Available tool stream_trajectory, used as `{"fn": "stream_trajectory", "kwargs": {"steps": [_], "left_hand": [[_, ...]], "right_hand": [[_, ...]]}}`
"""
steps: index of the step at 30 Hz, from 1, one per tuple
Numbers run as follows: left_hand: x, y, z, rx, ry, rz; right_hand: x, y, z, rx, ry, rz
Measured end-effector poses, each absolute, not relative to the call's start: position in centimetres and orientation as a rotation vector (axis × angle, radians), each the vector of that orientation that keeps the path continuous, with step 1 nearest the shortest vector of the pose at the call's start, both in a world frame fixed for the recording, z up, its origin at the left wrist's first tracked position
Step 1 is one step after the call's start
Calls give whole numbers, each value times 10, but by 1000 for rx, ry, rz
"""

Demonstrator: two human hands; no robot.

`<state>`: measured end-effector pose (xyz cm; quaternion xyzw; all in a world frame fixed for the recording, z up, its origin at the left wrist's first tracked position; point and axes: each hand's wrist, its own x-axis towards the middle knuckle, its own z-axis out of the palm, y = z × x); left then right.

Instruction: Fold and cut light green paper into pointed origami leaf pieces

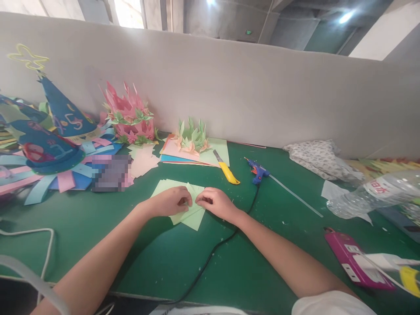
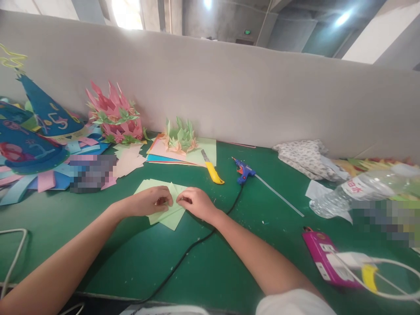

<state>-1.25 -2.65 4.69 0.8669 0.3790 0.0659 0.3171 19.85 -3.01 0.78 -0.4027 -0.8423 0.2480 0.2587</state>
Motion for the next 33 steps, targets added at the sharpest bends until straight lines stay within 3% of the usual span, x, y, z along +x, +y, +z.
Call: {"fn": "stream_trajectory", "kwargs": {"steps": [33], "left_hand": [[-14,-24,48,2158,947,196]], "right_hand": [[198,-24,5,-1170,-2211,736]]}}
